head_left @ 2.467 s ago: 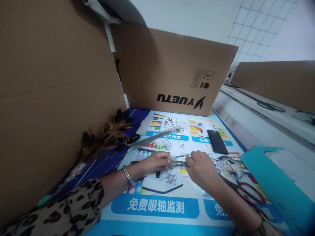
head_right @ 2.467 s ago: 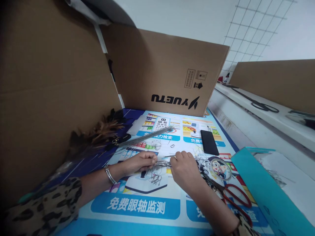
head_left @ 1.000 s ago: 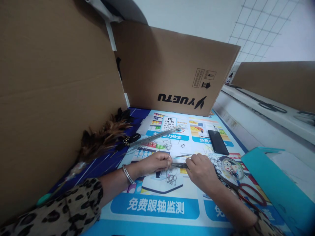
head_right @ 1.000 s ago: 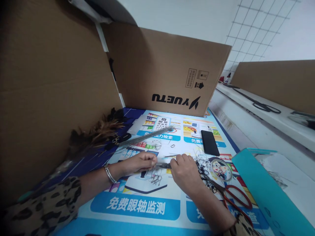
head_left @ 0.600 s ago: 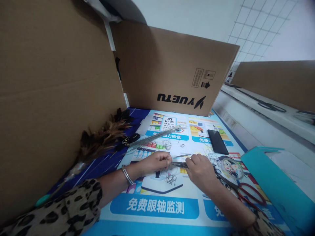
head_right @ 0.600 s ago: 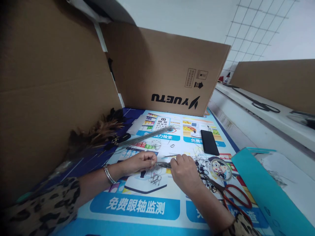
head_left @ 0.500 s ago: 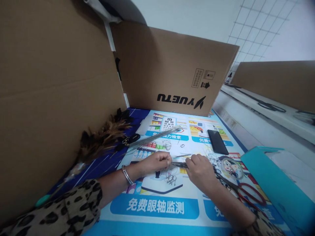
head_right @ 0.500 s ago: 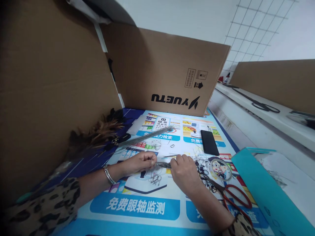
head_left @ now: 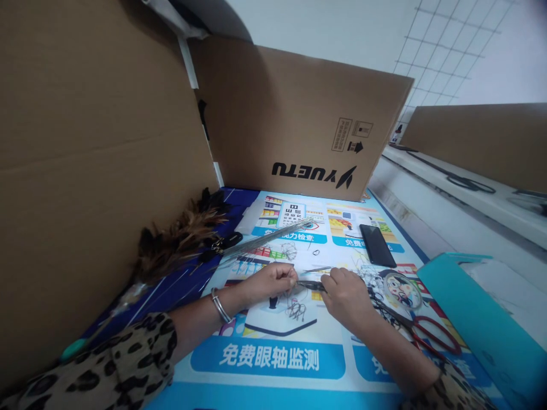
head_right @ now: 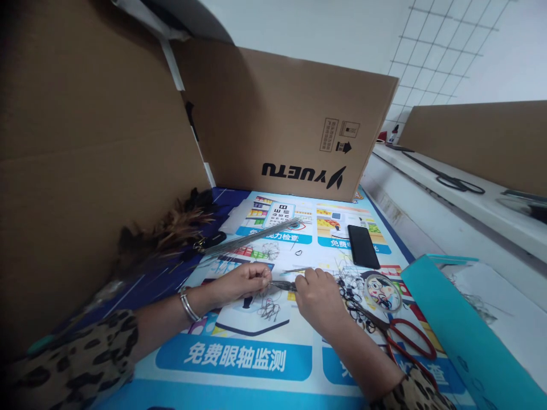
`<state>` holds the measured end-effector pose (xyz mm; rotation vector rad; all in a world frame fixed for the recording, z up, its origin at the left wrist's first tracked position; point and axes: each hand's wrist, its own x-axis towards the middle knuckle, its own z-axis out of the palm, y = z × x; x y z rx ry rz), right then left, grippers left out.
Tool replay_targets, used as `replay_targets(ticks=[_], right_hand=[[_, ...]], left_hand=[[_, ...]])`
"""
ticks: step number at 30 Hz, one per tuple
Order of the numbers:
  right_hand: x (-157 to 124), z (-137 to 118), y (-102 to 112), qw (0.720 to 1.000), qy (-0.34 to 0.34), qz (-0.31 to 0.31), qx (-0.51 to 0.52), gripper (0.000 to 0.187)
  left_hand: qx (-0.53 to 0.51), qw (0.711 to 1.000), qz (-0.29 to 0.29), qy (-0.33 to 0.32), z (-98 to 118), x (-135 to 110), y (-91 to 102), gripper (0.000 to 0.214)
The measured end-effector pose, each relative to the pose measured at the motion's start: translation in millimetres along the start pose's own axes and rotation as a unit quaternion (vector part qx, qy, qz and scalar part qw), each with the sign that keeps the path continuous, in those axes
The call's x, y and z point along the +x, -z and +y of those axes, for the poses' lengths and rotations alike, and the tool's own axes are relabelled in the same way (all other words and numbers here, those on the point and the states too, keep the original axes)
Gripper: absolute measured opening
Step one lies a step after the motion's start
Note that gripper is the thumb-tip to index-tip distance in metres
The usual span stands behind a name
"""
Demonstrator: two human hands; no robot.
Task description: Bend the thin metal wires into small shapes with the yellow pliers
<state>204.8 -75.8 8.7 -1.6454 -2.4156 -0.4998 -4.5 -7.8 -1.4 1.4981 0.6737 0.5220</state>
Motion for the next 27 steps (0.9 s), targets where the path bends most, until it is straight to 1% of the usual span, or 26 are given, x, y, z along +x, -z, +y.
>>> replay_targets(ticks=[7,14,19,27], right_hand=[[-0.6,-0.8,-1.2,1.000,-0.004,-0.020,0.016,0.005],[0.1,-0.9,1.2,0.998,-0.017,-0.056,0.035,0.007],[-1.0,-1.6,-1.1,0.996,-0.028,-0.075,0.050,0.009],[-2.6,-2.2,-0.9,0.994,-0.038,-0.080,0.058,0.010]], left_hand=[[-0.002,1.000,-0.007,0.005,-1.8,0.5,1.0,0.016],[0.003,1.000,-0.006,0.011,-2.5,0.0,1.6,0.017],[-0.003,1.000,-0.008,0.007,-2.6,0.1,1.5,0.017],[-0.012,1.000,-0.013,0.003,2.1,-1.3,0.3,0.017]])
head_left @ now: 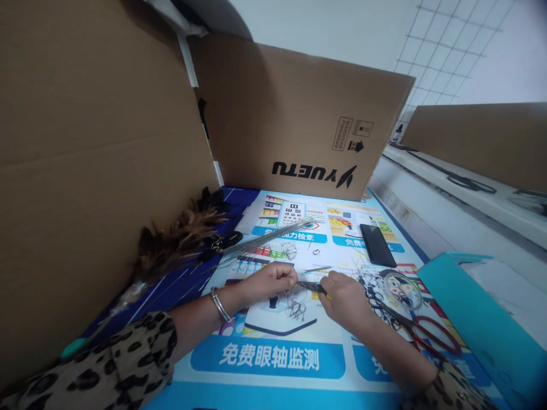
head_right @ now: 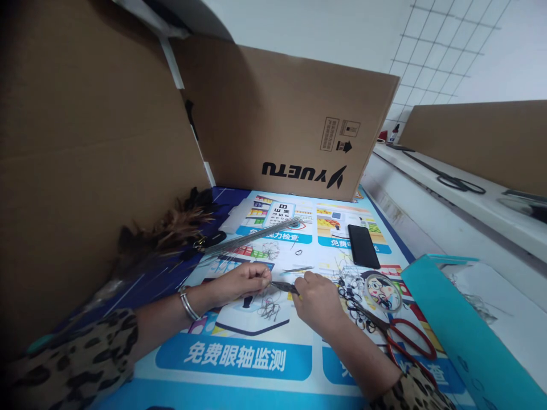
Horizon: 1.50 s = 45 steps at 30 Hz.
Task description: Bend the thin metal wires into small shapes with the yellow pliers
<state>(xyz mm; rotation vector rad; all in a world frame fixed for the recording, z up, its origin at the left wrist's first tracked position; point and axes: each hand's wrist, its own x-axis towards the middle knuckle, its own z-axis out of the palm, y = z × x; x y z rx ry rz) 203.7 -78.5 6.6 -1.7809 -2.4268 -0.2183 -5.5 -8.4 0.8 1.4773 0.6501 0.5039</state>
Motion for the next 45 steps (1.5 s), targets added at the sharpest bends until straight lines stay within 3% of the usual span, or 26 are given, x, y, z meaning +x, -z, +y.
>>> replay_targets(ticks=[9,20,30,45], right_hand=[[2.2,3.4,-5.8,0.999,0.009,0.026,0.037,0.012],[2.5,6.7,-8.0,0.998,0.038,0.052,-0.001,0.009],[1.1,5.3,-8.4,0.998,0.048,0.044,-0.007,0.010],[-0.6,3.5,-7.0,0.999,0.037,0.030,-0.023,0.011]], left_hand=[[0.005,1.000,-0.017,0.008,-1.9,0.5,1.8,0.017],[0.053,0.998,-0.016,-0.008,3.5,-1.3,1.5,0.017],[0.034,0.998,-0.054,0.015,-0.7,-0.9,4.5,0.019],[0.053,0.997,-0.049,0.005,-0.9,-1.3,5.2,0.017]])
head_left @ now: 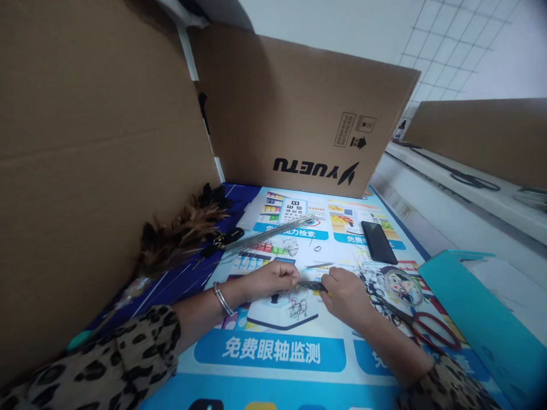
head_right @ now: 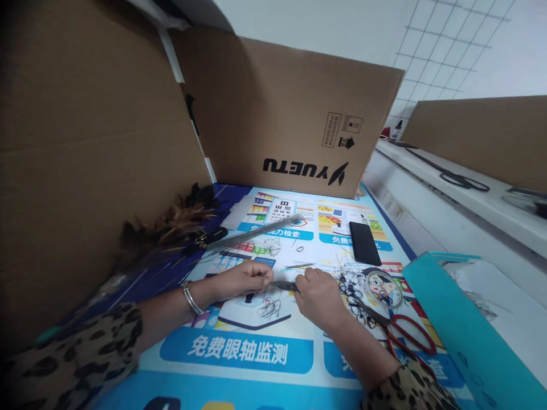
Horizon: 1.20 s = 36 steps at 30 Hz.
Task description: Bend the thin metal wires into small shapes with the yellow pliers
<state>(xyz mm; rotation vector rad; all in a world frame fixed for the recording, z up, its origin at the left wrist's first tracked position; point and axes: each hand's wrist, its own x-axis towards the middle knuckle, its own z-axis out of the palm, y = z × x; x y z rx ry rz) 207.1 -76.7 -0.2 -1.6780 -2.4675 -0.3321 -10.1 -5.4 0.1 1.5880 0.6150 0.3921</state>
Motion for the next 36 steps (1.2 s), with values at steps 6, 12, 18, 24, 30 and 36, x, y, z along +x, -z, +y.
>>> replay_targets(ticks=[6,12,18,24,30,36], right_hand=[[2,-2,-1,0.995,-0.054,-0.048,0.061,0.015],[5,0,3,0.986,-0.087,-0.084,0.119,0.024],[9,2,11,0.973,-0.088,-0.124,0.172,0.029],[10,3,15,0.969,-0.077,-0.135,0.190,0.032],[8,2,12,0.974,-0.067,-0.115,0.184,0.028],[5,-2,7,0.988,-0.043,-0.069,0.134,0.021]], left_hand=[[-0.028,0.998,0.050,-0.009,4,1,-5.5,0.019],[-0.009,0.995,0.092,-0.040,1,2,-7.7,0.017],[0.025,0.991,0.112,-0.072,-4,2,-9.1,0.015],[0.064,0.988,0.123,-0.072,-4,1,-10.7,0.014],[0.059,0.989,0.108,-0.077,-2,0,-9.6,0.013],[0.039,0.994,0.087,-0.060,-3,0,-8.4,0.017]])
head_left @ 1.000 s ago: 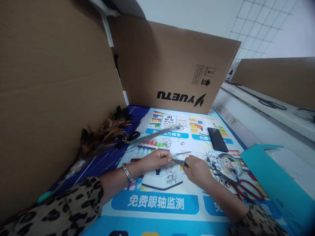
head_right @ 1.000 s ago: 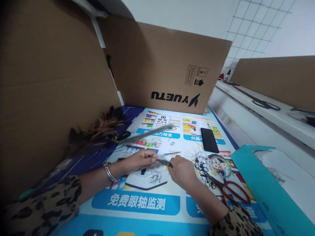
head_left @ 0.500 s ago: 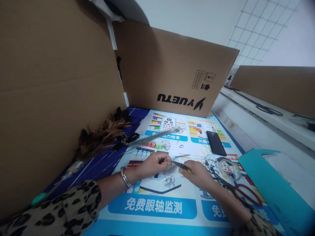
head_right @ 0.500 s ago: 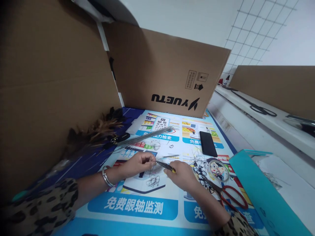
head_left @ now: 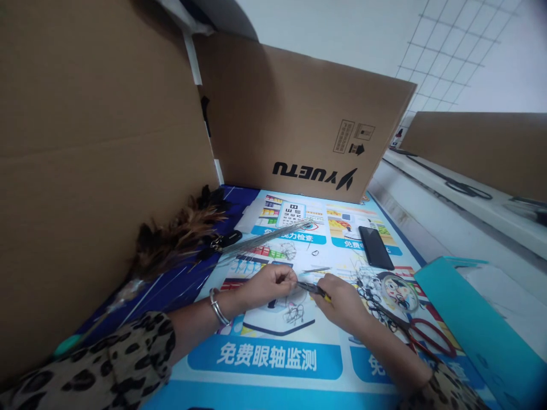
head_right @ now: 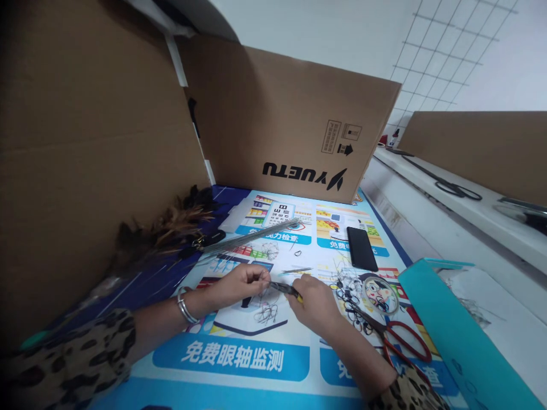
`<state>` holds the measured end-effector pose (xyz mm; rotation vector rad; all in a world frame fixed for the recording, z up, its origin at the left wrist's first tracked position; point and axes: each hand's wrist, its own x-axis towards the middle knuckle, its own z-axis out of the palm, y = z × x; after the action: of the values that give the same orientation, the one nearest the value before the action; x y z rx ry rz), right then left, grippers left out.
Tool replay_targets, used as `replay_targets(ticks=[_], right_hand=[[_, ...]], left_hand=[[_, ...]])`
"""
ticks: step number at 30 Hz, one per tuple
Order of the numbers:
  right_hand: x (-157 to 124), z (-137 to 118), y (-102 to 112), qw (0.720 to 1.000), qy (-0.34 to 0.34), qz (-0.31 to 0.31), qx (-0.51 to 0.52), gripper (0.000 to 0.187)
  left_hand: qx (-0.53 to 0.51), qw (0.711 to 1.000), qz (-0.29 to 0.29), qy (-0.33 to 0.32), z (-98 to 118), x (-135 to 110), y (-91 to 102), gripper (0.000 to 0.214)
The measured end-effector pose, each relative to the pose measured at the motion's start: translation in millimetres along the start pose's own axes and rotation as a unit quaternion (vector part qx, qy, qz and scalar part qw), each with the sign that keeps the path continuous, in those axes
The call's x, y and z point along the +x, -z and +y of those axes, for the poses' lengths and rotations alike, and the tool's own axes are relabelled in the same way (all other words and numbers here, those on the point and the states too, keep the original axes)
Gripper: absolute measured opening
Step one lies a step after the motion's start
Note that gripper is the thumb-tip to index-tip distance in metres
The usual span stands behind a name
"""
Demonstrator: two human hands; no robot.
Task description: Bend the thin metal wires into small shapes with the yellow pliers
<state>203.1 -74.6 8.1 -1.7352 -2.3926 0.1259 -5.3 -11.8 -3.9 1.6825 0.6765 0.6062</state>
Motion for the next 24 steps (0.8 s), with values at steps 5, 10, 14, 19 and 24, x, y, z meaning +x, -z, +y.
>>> replay_targets(ticks=[5,10,14,19,24], right_hand=[[-1.7,-0.6,-0.7,0.997,-0.001,0.025,-0.070,0.013],[-1.9,-1.4,0.4,0.994,-0.004,0.030,-0.108,0.011],[-1.2,-2.7,1.1,0.993,-0.004,0.027,-0.115,0.011],[-2.1,-3.0,0.2,0.994,-0.008,0.018,-0.105,0.013],[-2.8,-2.1,-4.4,0.996,-0.011,0.020,-0.082,0.016]], left_hand=[[-0.030,0.999,-0.014,0.012,0.3,0.6,-0.3,0.019],[-0.045,0.998,-0.023,0.026,3.0,-0.7,-1.1,0.018],[-0.046,0.998,-0.031,0.027,3.8,-1.8,-0.9,0.018],[-0.045,0.998,-0.037,0.026,2.3,-1.9,0.3,0.016],[-0.049,0.998,-0.027,0.021,0.3,-1.1,-1.2,0.015]])
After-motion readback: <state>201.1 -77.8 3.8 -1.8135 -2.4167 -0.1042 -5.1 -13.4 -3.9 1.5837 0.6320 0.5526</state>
